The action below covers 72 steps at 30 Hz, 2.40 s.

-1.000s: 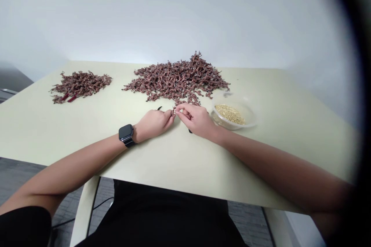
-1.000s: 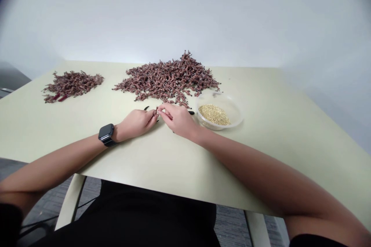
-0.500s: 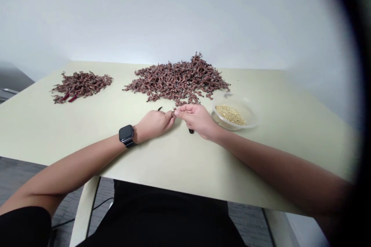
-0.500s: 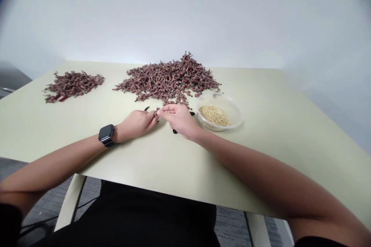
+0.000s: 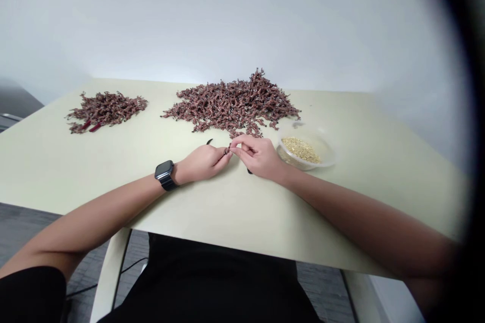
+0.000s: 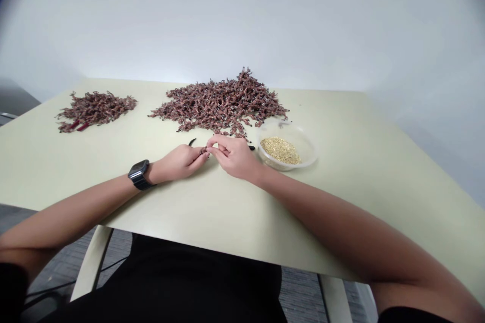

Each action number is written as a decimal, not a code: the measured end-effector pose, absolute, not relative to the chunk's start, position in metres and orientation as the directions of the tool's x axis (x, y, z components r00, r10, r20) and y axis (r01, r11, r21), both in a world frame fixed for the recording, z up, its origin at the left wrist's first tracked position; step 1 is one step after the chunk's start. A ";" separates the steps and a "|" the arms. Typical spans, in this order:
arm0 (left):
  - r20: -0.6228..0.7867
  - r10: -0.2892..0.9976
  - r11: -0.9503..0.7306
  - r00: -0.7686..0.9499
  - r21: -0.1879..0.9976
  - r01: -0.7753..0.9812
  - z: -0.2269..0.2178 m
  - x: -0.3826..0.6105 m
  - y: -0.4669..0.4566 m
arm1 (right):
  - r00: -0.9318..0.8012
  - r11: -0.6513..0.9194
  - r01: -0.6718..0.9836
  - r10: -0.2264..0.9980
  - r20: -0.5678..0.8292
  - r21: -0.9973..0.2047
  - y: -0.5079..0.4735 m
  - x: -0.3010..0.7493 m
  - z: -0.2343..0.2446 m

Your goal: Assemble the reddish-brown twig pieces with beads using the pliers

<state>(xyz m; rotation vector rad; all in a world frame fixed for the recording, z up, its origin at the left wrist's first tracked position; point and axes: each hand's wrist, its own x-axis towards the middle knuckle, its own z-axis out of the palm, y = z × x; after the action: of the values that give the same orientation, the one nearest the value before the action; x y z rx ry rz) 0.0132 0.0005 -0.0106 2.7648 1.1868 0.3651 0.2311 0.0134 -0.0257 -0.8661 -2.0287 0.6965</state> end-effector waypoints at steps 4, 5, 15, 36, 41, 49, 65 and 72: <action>0.181 0.739 -0.672 0.649 0.133 0.728 -0.012 0.013 0.001 | -0.391 0.520 0.288 0.831 0.397 -0.804 0.009 0.227 -0.026; 0.184 0.745 -0.666 0.642 0.140 0.733 -0.012 0.013 0.001 | -0.379 0.498 0.273 0.842 0.384 -0.823 0.009 0.226 -0.026; -0.012 0.760 -0.319 0.649 0.864 0.390 0.004 0.004 0.002 | -0.371 0.548 0.228 0.813 0.448 -0.805 0.016 0.227 -0.027; 0.339 0.826 -0.560 0.450 0.581 0.590 -0.012 0.013 -0.001 | -0.329 0.636 0.399 0.772 0.545 -0.661 0.015 0.218 -0.036; 0.337 0.848 -0.527 0.409 0.621 0.580 -0.016 0.013 0.000 | -0.321 0.650 0.399 0.760 0.566 -0.647 0.014 0.217 -0.036; 0.372 0.865 -0.497 0.336 0.720 0.484 -0.020 0.011 0.003 | -0.344 0.660 0.393 0.751 0.564 -0.640 0.012 0.217 -0.034; 0.408 0.854 -0.521 0.324 0.667 0.534 -0.020 0.010 0.003 | -0.370 0.680 0.427 0.733 0.572 -0.595 0.014 0.218 -0.038; 0.416 0.848 -0.530 0.329 0.631 0.567 -0.019 0.010 0.004 | -0.378 0.661 0.429 0.751 0.542 -0.616 0.014 0.218 -0.036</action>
<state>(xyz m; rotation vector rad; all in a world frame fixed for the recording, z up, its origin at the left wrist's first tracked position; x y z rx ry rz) 0.0101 0.0036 -0.0192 2.2277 1.2538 1.0382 0.2179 0.0136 -0.0361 -0.9146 -2.0232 0.4775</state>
